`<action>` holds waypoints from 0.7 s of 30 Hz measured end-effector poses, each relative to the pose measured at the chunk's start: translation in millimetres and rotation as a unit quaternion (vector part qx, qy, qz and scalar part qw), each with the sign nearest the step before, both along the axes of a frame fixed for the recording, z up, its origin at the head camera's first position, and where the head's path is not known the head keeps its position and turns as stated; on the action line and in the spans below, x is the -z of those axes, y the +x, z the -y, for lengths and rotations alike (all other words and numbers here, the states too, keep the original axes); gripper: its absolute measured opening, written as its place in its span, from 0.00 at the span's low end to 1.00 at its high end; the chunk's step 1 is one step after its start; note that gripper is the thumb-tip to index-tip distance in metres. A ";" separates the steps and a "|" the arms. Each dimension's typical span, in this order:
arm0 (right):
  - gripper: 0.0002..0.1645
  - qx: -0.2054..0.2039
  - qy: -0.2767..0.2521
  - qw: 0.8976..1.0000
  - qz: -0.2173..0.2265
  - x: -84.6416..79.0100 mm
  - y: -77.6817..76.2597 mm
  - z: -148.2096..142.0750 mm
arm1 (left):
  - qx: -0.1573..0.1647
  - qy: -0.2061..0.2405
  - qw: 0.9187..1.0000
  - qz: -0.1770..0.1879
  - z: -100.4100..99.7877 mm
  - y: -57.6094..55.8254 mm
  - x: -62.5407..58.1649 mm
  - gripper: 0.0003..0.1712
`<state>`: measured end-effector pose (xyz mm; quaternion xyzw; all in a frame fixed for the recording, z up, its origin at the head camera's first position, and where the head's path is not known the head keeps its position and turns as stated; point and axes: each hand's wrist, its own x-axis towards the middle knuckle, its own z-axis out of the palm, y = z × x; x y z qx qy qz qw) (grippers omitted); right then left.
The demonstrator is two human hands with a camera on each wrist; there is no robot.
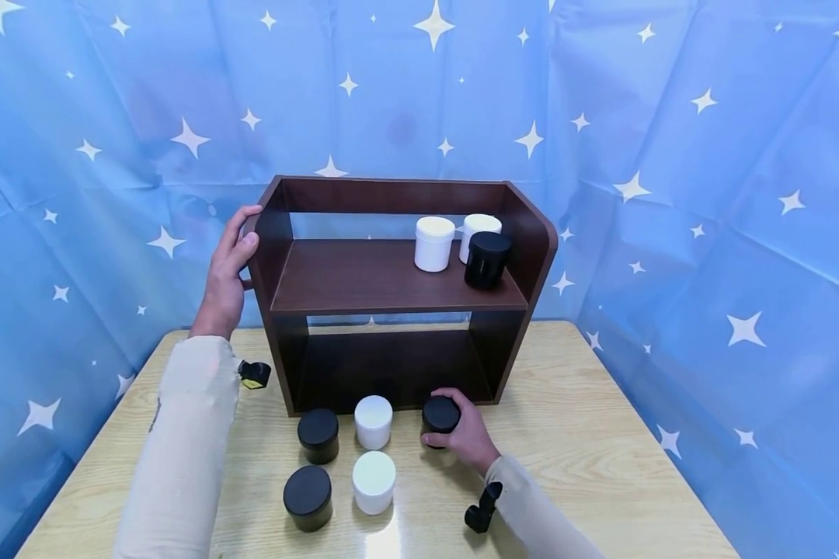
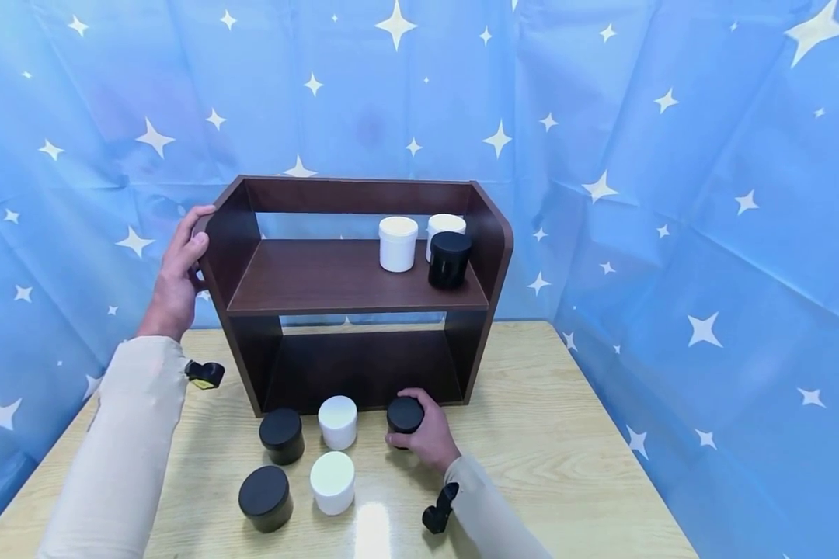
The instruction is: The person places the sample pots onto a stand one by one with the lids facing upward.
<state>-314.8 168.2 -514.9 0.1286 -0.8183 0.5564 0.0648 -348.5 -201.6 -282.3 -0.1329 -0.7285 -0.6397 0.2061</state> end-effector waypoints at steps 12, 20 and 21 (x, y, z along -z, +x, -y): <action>0.45 -0.006 0.036 0.999 -0.006 -9.3 -3.1 -1.3 | -0.001 -0.002 1.000 0.000 0.7 -0.4 -1.0 0.27; 0.44 -0.014 0.034 0.999 0.009 -12.0 -1.0 -4.8 | -0.001 -0.002 1.000 0.004 1.6 -1.0 0.2 0.28; 0.44 -0.016 0.034 0.999 0.009 -12.3 -0.9 -5.2 | -0.001 -0.002 1.000 0.006 2.1 -0.9 0.6 0.28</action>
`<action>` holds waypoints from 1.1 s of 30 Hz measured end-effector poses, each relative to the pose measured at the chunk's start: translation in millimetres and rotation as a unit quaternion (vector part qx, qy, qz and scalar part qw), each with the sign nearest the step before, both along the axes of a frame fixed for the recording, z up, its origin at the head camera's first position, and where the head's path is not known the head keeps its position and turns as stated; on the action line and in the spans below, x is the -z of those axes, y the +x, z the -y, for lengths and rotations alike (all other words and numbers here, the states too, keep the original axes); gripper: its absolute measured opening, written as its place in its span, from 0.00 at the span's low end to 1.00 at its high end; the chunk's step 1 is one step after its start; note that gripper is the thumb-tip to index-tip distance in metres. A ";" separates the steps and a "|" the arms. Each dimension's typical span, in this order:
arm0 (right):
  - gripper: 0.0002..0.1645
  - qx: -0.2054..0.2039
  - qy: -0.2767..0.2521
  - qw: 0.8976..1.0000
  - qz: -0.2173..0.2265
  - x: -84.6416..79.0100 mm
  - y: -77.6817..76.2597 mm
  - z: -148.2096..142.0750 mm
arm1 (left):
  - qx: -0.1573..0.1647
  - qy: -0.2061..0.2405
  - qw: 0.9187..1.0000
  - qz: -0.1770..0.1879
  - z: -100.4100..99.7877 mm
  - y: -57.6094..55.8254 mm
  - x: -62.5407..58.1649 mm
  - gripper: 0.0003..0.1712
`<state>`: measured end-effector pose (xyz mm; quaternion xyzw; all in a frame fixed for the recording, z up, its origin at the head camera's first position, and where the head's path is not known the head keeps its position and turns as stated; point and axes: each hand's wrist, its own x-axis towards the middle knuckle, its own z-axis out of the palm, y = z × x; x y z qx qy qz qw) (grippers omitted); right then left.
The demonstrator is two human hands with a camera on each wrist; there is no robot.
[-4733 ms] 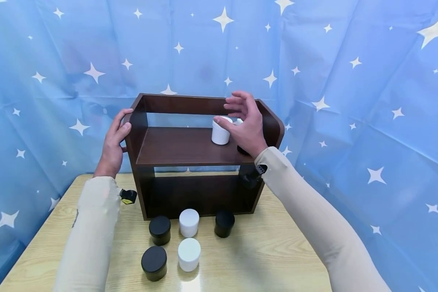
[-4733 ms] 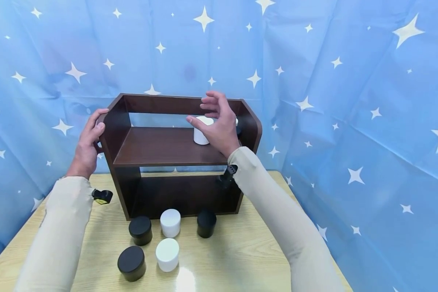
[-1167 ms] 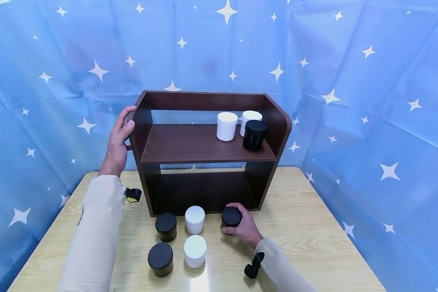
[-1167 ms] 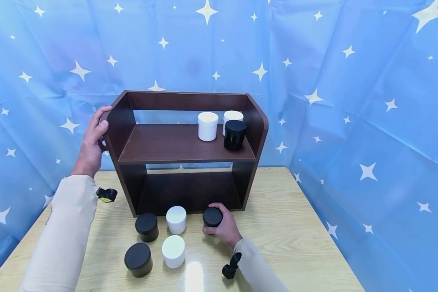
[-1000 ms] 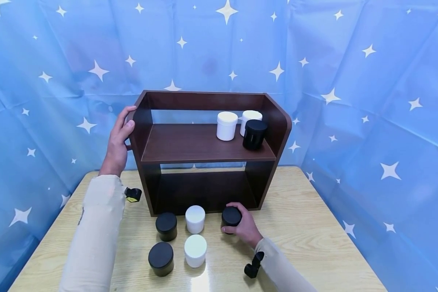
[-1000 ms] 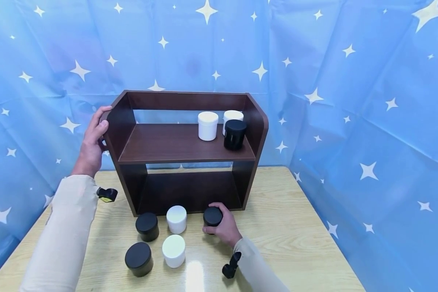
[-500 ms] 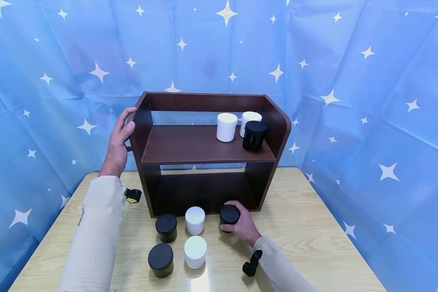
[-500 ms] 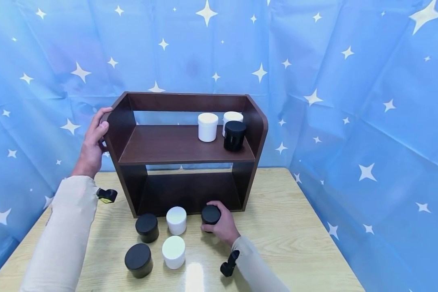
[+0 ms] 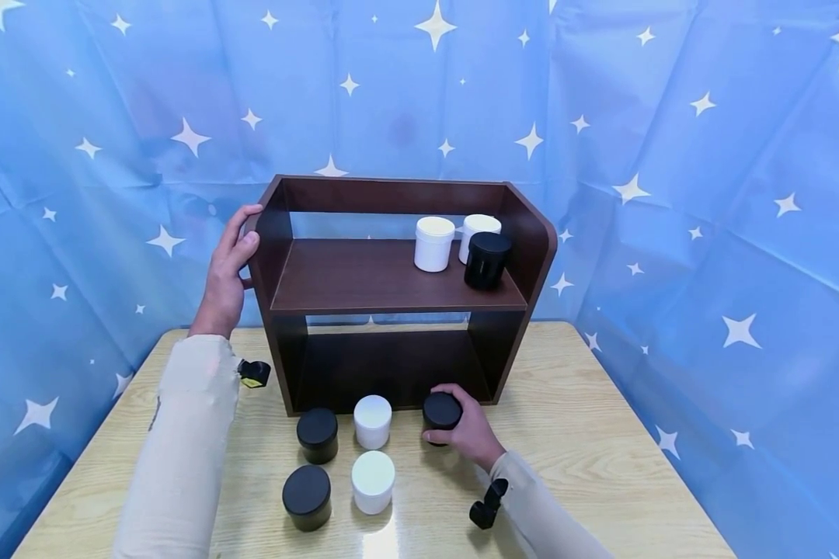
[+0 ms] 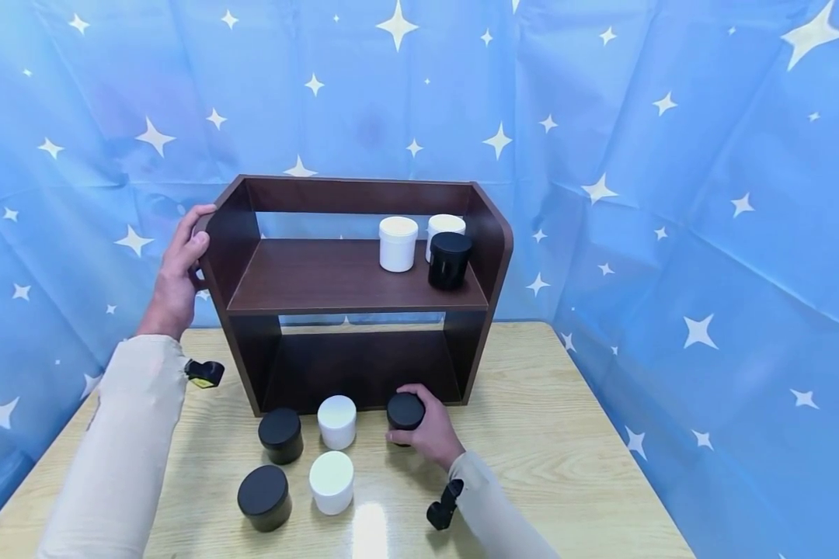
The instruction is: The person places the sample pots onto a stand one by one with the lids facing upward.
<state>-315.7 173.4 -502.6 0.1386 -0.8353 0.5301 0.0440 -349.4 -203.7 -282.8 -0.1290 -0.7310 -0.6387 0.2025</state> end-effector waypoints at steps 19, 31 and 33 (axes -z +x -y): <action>0.42 -0.031 0.027 0.999 -0.008 -24.5 9.4 -1.6 | 0.001 0.002 1.000 0.005 -0.5 0.3 -0.1 0.28; 0.42 -0.090 0.036 0.995 -0.011 -64.0 7.6 -8.8 | 0.002 0.002 1.000 0.003 -0.9 0.3 -1.2 0.28; 0.42 -0.099 0.039 0.994 -0.015 -70.5 7.1 -10.6 | 0.001 0.001 1.000 0.004 -0.6 -0.1 -0.7 0.28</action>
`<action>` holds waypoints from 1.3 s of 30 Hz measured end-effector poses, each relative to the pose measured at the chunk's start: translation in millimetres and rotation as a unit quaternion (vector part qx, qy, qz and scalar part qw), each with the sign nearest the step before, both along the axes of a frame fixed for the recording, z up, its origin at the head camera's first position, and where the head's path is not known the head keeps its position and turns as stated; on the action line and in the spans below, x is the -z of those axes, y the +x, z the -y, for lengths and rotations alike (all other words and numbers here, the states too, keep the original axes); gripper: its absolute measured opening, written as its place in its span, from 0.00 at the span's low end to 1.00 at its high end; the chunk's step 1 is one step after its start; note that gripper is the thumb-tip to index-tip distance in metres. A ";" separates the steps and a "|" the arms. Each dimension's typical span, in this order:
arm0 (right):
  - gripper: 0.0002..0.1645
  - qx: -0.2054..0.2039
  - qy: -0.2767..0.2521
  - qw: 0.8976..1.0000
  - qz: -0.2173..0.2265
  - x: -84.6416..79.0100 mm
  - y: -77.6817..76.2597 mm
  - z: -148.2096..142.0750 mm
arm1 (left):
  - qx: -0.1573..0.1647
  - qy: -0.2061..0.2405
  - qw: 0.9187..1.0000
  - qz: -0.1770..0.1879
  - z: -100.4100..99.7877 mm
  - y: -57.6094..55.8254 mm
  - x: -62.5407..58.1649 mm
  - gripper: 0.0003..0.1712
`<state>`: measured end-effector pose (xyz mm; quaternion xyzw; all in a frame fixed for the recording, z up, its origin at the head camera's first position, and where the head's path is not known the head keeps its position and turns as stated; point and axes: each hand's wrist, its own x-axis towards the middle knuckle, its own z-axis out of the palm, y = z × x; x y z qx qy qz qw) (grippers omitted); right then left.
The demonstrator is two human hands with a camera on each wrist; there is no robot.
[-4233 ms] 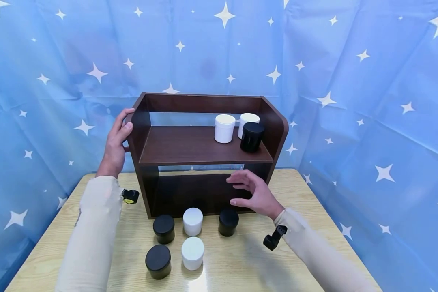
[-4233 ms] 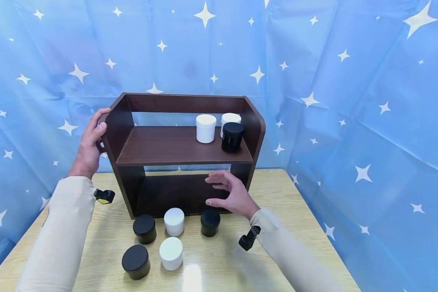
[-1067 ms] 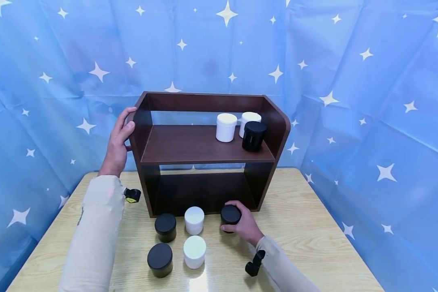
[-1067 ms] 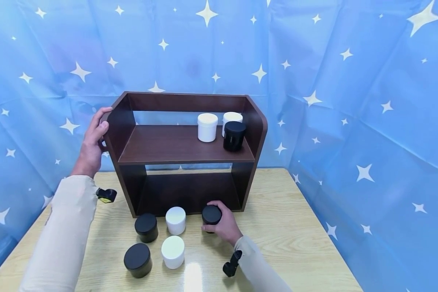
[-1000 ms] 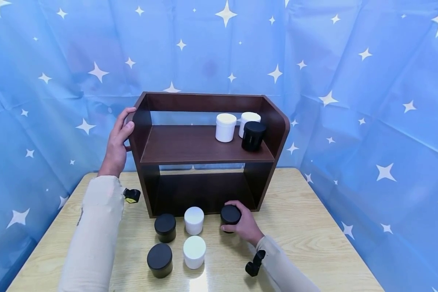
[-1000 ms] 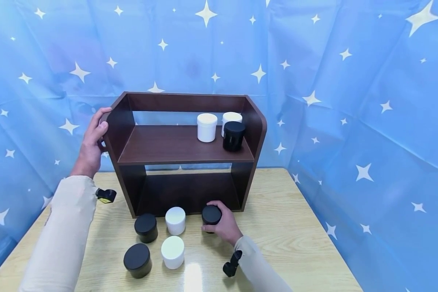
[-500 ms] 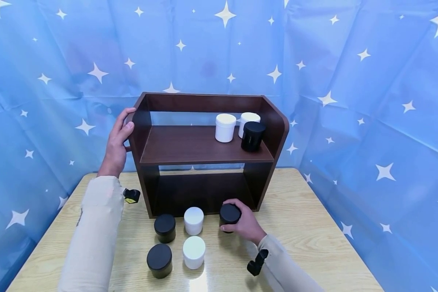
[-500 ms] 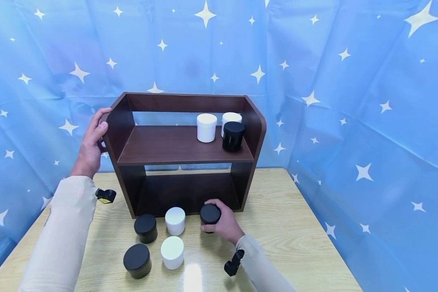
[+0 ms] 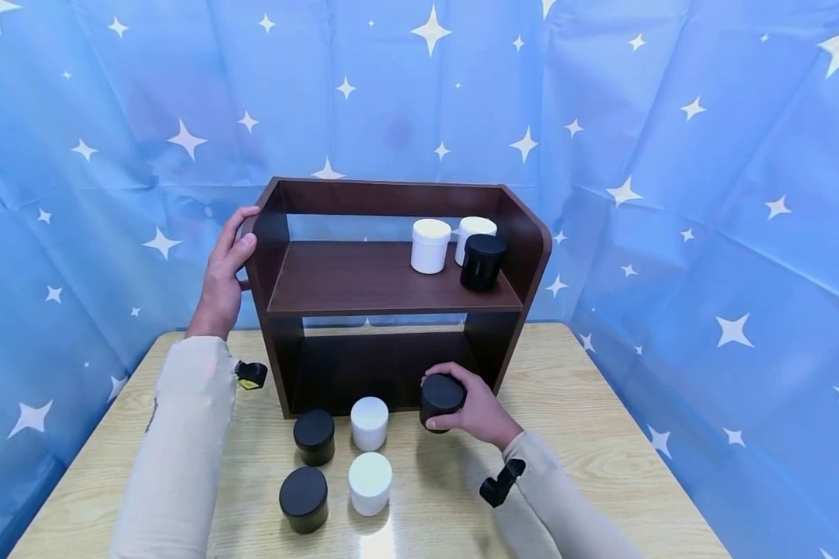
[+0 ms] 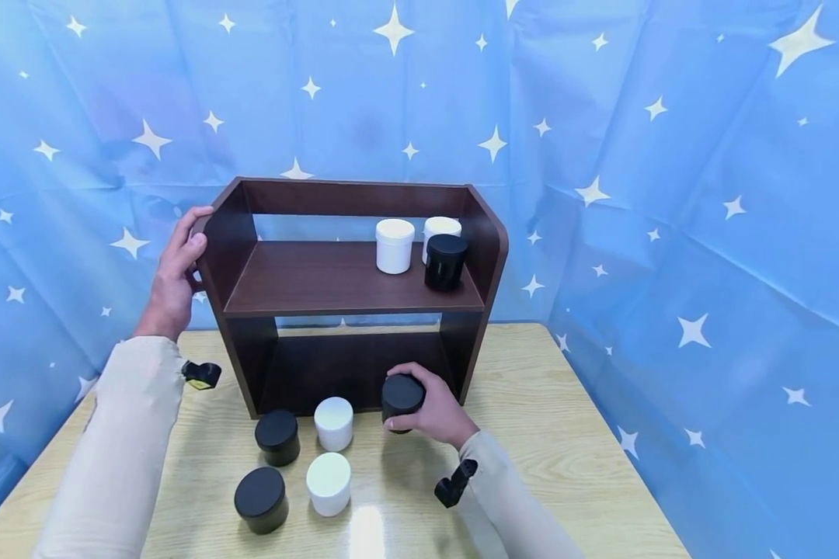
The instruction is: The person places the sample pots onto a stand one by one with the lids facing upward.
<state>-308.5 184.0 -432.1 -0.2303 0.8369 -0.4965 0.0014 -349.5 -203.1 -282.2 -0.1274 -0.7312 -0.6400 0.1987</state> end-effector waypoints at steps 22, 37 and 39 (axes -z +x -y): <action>0.41 -0.040 -0.013 0.999 -0.018 -58.2 0.5 -8.5 | 0.001 -0.005 1.000 -0.005 0.9 -1.1 2.4 0.28; 0.40 -0.055 -0.009 0.998 -0.037 -96.3 1.0 -11.3 | -0.001 -0.005 1.000 0.003 -0.1 2.0 1.5 0.28; 0.40 -0.055 -0.007 0.998 -0.042 -102.0 0.7 -11.8 | -0.003 -0.007 1.000 0.001 0.1 2.2 0.8 0.28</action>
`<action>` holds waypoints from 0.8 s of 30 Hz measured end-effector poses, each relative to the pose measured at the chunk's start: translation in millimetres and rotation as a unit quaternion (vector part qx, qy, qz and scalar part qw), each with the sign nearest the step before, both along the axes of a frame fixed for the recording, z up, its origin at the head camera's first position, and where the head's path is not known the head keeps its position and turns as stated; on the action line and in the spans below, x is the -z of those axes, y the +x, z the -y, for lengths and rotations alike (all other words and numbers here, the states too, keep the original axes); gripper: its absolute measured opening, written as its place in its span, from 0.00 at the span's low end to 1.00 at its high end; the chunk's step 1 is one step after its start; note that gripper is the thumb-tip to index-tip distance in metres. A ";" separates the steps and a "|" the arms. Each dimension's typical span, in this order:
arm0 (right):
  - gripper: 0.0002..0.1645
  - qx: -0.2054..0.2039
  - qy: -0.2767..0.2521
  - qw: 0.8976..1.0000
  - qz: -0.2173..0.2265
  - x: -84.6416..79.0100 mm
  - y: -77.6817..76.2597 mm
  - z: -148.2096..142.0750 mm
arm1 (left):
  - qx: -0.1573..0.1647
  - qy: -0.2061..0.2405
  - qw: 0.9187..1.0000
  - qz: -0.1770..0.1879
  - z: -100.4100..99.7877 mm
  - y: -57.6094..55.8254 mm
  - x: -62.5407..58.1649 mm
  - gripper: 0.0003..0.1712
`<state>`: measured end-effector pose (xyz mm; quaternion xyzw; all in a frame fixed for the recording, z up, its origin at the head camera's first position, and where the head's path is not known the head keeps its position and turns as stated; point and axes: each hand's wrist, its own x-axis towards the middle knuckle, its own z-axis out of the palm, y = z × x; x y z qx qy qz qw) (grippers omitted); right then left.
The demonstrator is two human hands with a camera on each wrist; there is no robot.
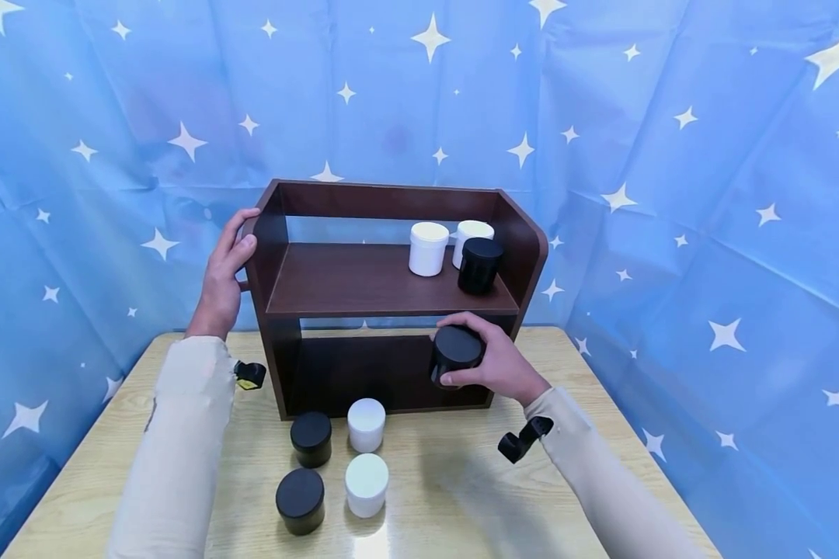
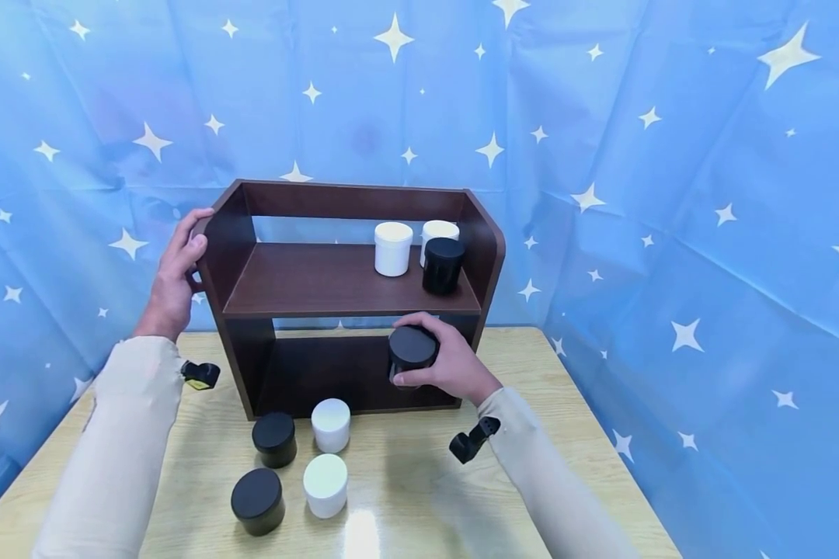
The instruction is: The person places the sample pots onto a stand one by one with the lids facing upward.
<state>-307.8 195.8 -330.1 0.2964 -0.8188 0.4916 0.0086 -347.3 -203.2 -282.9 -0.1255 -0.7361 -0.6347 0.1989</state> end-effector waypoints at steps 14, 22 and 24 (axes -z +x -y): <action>0.41 0.025 0.002 1.000 -0.017 -24.5 -1.9 3.1 | 0.008 0.008 1.000 0.001 1.5 -0.7 4.3 0.28; 0.40 0.075 -0.014 0.996 -0.042 -33.5 -7.7 6.3 | 0.004 -0.001 1.000 0.001 -0.3 2.4 -0.9 0.28; 0.40 0.098 -0.030 0.993 -0.055 -33.2 -9.7 9.4 | 0.007 0.003 1.000 0.000 0.6 2.2 -1.1 0.28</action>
